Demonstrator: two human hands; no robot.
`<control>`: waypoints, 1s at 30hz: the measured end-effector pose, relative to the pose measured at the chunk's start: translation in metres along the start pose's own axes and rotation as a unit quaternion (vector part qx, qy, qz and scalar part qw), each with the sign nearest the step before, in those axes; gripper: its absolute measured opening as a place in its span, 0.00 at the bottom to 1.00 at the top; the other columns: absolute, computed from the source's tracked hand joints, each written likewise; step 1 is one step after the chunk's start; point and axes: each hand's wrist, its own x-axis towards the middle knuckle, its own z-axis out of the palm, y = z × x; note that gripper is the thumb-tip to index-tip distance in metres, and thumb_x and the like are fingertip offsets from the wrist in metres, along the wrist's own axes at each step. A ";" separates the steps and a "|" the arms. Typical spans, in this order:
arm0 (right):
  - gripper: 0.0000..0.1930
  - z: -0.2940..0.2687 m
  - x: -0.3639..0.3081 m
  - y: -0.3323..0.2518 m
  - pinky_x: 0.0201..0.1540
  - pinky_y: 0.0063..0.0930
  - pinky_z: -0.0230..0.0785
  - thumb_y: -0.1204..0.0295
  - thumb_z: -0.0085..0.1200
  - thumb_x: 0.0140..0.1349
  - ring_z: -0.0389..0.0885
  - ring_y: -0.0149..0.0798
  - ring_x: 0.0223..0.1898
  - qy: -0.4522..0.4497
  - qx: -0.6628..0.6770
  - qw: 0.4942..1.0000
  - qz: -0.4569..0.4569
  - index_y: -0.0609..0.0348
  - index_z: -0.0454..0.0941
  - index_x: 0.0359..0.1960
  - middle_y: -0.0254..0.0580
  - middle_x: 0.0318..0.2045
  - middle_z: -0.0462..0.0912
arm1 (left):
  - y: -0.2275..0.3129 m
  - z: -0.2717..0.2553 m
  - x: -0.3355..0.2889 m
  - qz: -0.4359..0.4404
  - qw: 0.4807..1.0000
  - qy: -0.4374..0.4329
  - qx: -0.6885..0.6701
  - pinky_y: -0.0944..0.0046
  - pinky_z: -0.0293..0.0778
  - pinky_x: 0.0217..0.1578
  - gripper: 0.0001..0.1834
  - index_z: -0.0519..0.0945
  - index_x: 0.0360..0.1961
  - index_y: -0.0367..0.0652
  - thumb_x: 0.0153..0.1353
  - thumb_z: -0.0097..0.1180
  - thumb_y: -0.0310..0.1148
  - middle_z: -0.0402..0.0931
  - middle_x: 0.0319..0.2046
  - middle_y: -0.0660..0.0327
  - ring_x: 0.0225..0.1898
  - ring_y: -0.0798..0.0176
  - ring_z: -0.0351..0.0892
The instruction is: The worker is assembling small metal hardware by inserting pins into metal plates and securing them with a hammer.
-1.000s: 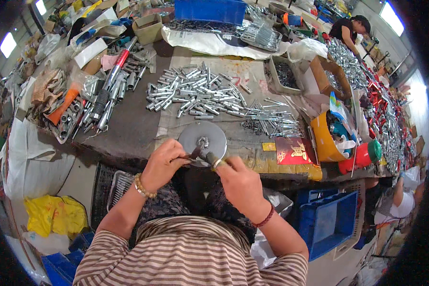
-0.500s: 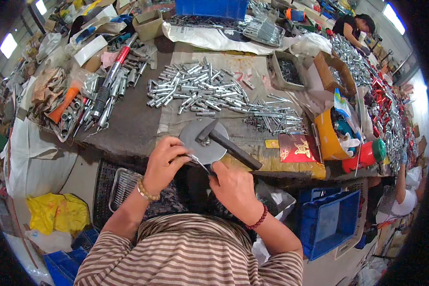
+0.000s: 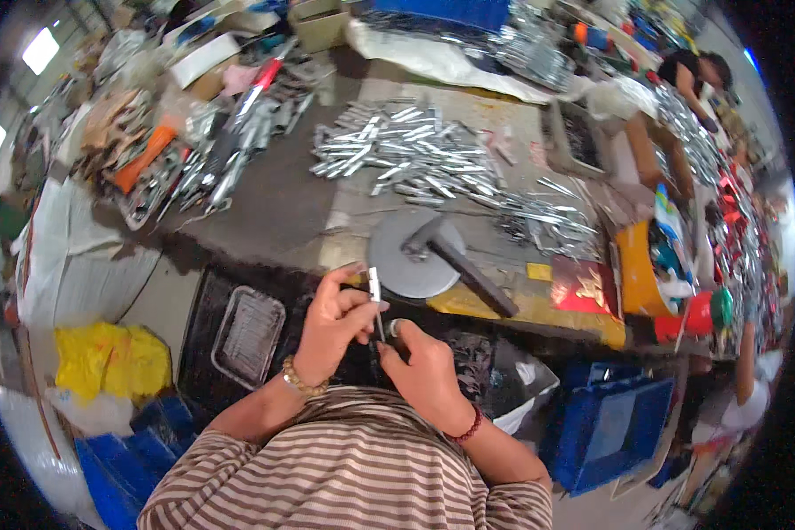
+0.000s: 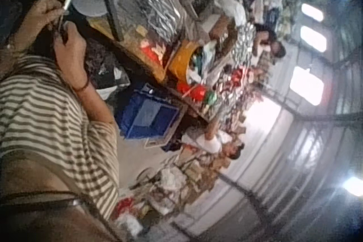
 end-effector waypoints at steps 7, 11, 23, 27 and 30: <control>0.10 0.017 0.001 0.011 0.38 0.24 0.74 0.78 0.59 0.69 0.79 0.26 0.34 -0.090 0.091 0.990 0.067 0.67 0.76 0.49 0.38 0.33 0.83 | -0.014 -0.058 -0.012 0.043 0.994 0.096 0.038 0.71 0.73 0.25 0.30 0.68 0.66 0.41 0.66 0.66 0.27 0.82 0.38 0.63 0.32 0.75 0.78; 0.10 0.020 0.001 0.023 0.40 0.23 0.74 0.78 0.57 0.71 0.79 0.25 0.36 -0.118 0.157 0.976 0.097 0.65 0.77 0.51 0.36 0.36 0.83 | -0.069 -0.159 -0.039 0.006 0.950 0.280 0.136 0.67 0.76 0.26 0.28 0.73 0.62 0.41 0.62 0.68 0.29 0.85 0.37 0.60 0.32 0.70 0.82; 0.14 0.032 0.007 0.048 0.39 0.22 0.76 0.78 0.54 0.72 0.80 0.24 0.34 -0.163 0.155 0.963 0.147 0.65 0.78 0.57 0.35 0.38 0.84 | -0.233 -0.398 -0.112 -0.283 0.760 0.457 0.365 0.52 0.83 0.24 0.11 0.84 0.48 0.36 0.66 0.61 0.26 0.87 0.30 0.48 0.24 0.54 0.88; 0.13 0.034 0.006 0.046 0.39 0.22 0.76 0.78 0.54 0.73 0.80 0.24 0.35 -0.163 0.142 0.964 0.152 0.64 0.78 0.57 0.35 0.39 0.85 | -0.227 -0.393 -0.089 -0.376 0.780 0.486 0.121 0.52 0.81 0.21 0.13 0.81 0.55 0.38 0.71 0.53 0.25 0.87 0.31 0.44 0.24 0.53 0.88; 0.13 0.034 0.007 0.046 0.39 0.22 0.76 0.78 0.54 0.73 0.81 0.24 0.35 -0.171 0.144 0.962 0.155 0.64 0.78 0.57 0.35 0.40 0.85 | -0.269 -0.426 -0.101 -0.375 0.767 0.441 0.277 0.50 0.79 0.20 0.17 0.77 0.61 0.40 0.74 0.47 0.24 0.87 0.32 0.43 0.26 0.51 0.89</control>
